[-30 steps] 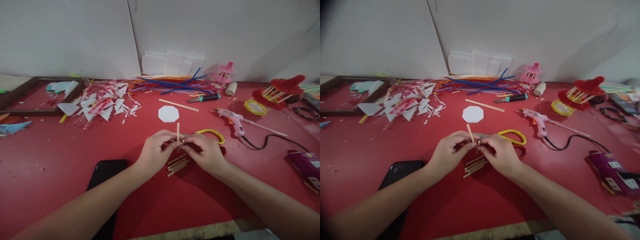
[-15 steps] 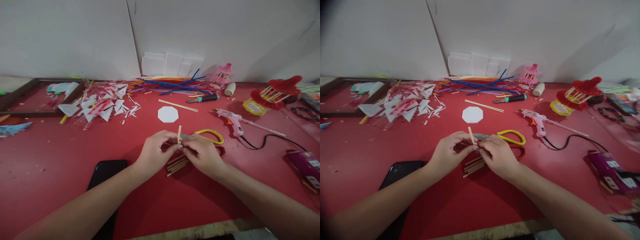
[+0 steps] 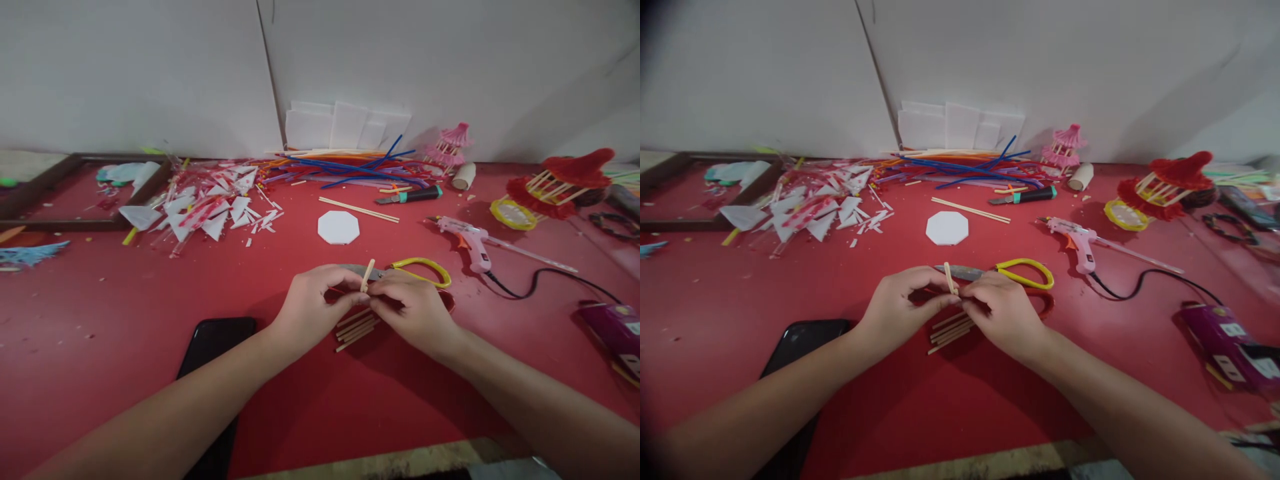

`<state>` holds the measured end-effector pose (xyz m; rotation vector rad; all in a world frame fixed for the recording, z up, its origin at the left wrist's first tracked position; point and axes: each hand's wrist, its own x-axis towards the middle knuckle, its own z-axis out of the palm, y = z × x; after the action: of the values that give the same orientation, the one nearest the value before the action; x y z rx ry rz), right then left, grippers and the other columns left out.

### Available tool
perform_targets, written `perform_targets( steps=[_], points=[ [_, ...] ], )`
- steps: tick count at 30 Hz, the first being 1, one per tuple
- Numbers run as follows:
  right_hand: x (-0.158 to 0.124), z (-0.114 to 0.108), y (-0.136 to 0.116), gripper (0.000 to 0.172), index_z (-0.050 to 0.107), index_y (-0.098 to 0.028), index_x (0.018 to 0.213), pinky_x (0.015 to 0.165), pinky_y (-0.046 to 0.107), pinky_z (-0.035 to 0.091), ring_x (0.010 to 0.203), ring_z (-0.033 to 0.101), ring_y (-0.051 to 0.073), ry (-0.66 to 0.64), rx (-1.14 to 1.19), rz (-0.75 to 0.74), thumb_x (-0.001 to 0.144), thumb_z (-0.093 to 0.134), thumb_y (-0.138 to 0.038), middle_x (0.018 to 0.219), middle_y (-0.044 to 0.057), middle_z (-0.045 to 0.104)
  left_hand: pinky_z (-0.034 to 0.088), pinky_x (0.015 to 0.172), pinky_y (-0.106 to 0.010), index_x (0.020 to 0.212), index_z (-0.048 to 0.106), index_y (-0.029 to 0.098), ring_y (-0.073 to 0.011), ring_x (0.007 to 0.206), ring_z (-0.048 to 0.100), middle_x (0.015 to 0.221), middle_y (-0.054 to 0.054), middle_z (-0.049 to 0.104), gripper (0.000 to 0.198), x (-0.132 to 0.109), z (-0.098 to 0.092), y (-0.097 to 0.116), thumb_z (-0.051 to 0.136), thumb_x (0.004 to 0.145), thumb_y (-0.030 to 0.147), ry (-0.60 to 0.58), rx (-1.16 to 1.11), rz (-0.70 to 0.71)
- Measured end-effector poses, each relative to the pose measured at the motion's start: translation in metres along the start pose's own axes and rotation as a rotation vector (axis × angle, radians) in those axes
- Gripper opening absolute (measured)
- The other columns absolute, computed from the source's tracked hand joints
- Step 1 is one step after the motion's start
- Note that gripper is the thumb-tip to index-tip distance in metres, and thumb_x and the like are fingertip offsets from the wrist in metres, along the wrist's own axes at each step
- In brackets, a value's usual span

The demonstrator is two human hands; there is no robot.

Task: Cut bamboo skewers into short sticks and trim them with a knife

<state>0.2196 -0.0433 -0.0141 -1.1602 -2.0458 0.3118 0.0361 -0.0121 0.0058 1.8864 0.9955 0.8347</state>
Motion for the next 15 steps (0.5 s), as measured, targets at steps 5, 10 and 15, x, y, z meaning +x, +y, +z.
perform_targets(
  steps=[5, 10, 15],
  points=[
    [-0.0006, -0.0008, -0.0005, 0.013, 0.066, -0.020, 0.079, 0.068, 0.032, 0.052, 0.072, 0.065, 0.016, -0.019, 0.015, 0.029, 0.082, 0.058, -0.011, 0.076, 0.003, 0.071, 0.051, 0.069, -0.022, 0.077, 0.070, 0.019, -0.0137, 0.075, 0.066, 0.078, 0.000, 0.072, 0.004, -0.0001, 0.0006, -0.0003, 0.071, 0.076, 0.016, -0.014, 0.004, -0.013],
    [0.0007, -0.0017, 0.0008, 0.014, 0.065, -0.021, 0.075, 0.070, 0.034, 0.049, 0.073, 0.062, 0.017, -0.031, -0.007, 0.004, 0.084, 0.059, -0.013, 0.075, 0.001, 0.071, 0.051, 0.071, -0.025, 0.077, 0.071, 0.020, -0.0152, 0.076, 0.066, 0.081, -0.001, 0.072, 0.005, 0.0004, 0.0017, -0.0012, 0.071, 0.076, 0.015, -0.015, -0.014, -0.022],
    [-0.0005, -0.0005, 0.0043, 0.015, 0.067, -0.022, 0.076, 0.073, 0.036, 0.048, 0.074, 0.061, 0.018, -0.065, -0.007, -0.018, 0.084, 0.058, -0.012, 0.077, 0.001, 0.072, 0.049, 0.067, -0.023, 0.077, 0.070, 0.020, -0.0143, 0.074, 0.065, 0.077, 0.000, 0.070, 0.005, 0.0000, 0.0033, -0.0025, 0.070, 0.076, 0.015, -0.048, 0.017, -0.020]
  ],
)
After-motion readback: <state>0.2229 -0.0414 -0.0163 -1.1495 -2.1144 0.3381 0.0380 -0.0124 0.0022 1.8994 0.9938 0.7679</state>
